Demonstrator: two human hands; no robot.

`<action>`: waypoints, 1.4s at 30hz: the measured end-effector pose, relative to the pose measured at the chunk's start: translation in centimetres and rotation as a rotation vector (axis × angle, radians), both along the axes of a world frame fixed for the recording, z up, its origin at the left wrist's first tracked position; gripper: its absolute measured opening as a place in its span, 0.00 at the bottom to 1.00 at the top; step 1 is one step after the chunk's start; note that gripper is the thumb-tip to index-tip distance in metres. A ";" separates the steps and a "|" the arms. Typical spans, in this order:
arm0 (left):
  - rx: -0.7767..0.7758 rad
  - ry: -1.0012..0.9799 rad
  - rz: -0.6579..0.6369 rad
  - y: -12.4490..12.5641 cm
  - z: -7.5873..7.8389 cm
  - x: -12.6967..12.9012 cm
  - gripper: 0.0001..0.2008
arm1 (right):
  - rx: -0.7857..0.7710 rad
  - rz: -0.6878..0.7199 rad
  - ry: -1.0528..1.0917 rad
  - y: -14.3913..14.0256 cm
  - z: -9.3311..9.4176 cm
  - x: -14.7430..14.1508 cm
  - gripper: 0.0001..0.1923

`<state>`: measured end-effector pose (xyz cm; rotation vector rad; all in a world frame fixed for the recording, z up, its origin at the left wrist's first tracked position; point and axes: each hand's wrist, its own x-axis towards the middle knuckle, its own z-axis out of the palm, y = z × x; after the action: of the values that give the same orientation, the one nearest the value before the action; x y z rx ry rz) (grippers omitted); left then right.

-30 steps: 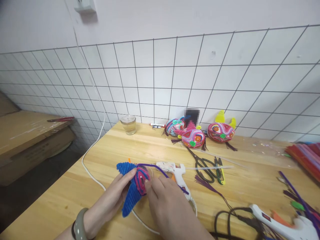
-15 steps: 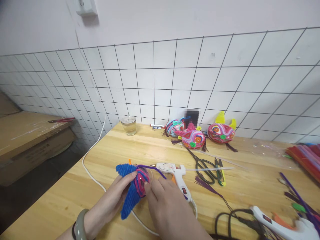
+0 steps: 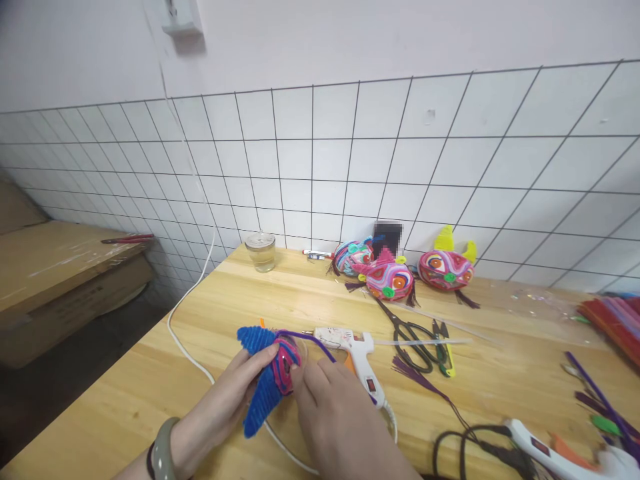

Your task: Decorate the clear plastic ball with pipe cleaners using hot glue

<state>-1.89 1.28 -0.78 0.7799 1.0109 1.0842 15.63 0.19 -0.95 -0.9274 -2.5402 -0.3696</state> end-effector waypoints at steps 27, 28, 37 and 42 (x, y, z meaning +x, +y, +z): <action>0.083 -0.118 -0.011 0.1 0.9 -0.1 0.16 | 0.087 0.004 0.141 -0.5 2.2 -0.6 0.20; 0.094 -0.118 -0.016 0.2 0.9 -0.1 0.16 | 0.102 -0.001 0.144 -0.4 2.0 -0.5 0.19; -0.006 -0.235 -0.010 0.1 1.6 -0.1 0.11 | 0.180 -0.048 0.242 -0.3 1.5 0.0 0.13; -0.009 -0.200 -0.037 0.1 1.2 -0.5 0.17 | 0.161 -0.056 0.277 -0.3 1.3 0.1 0.14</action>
<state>-2.36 1.38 0.42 0.6656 0.8285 1.1014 15.73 -0.16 0.36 -0.9204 -2.2040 -0.4234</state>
